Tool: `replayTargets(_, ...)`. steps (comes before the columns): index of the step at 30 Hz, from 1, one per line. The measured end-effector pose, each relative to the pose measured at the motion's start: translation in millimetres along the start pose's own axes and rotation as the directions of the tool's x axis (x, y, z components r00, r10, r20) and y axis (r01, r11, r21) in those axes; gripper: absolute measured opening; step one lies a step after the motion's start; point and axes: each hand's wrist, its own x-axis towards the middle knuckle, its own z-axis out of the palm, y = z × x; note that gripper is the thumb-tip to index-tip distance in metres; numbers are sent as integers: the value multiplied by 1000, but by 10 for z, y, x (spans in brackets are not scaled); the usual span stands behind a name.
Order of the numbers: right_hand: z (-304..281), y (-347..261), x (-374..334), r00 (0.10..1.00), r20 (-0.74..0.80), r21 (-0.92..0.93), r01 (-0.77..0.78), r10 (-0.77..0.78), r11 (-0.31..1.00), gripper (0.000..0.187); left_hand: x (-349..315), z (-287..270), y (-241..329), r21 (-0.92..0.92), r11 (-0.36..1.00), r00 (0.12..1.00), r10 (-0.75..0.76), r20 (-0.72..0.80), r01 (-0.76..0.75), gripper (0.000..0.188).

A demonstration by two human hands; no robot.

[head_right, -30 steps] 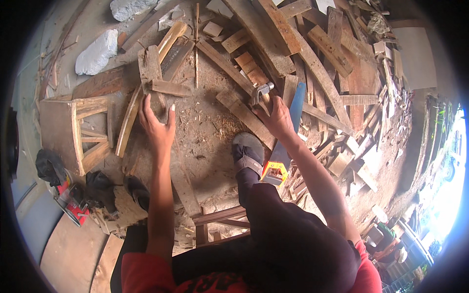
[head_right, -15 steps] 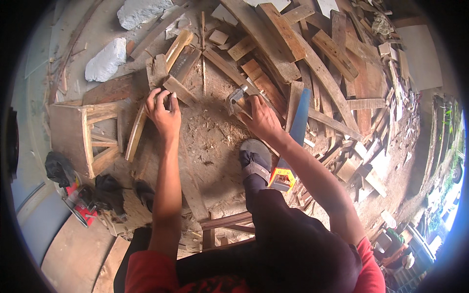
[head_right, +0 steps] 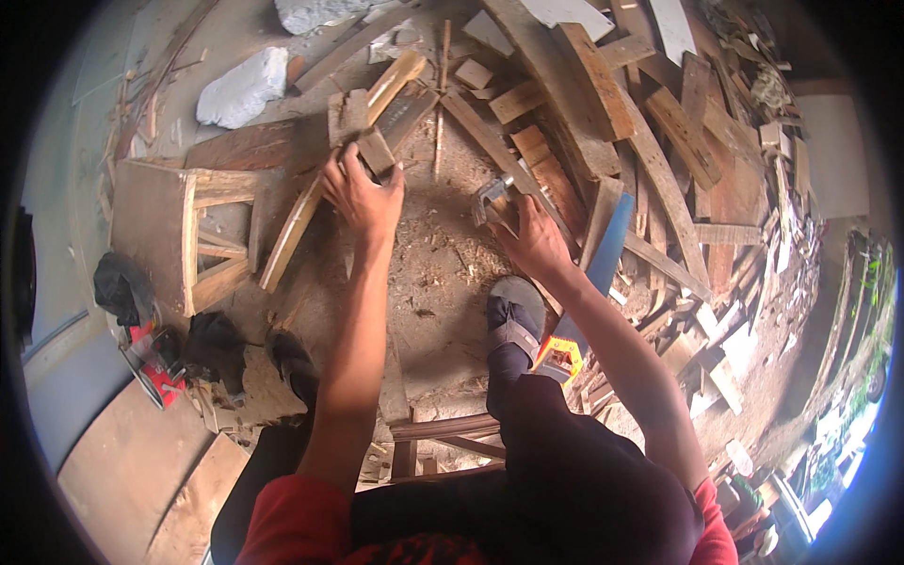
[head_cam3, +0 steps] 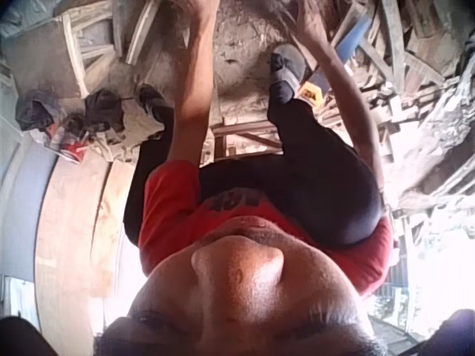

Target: The person sits on the floor and uses a hammer to break a long piece of wood into smaller pieces. They repeatedly strike the wood, reposition it, and break off smaller fragments, accumulating a pile of wood debris.

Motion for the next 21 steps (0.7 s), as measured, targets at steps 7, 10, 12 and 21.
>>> replayTargets(7, -287, -456, -46, 969, 172, 188, -207, 175, 960, 40, -29, -326, -19, -868, 366, 831, -548, 91, 336, 66)
replayTargets(10, -474, -723, 29, 873, 445, 443, -408, 199, 799, 31, 154, -215, -400, -870, 275, 810, -548, 208, 410, 51)
replayTargets(12, -607, -1046, 89, 795, 583, 526, -527, 168, 667, 24, 200, -115, -543, -873, 242, 775, -595, 212, 424, 46)
replayTargets(21, -599, -1586, 358, 772, 607, 738, -461, -187, 492, 39, 227, -179, -510, -927, 88, 848, -444, 290, 364, 56)
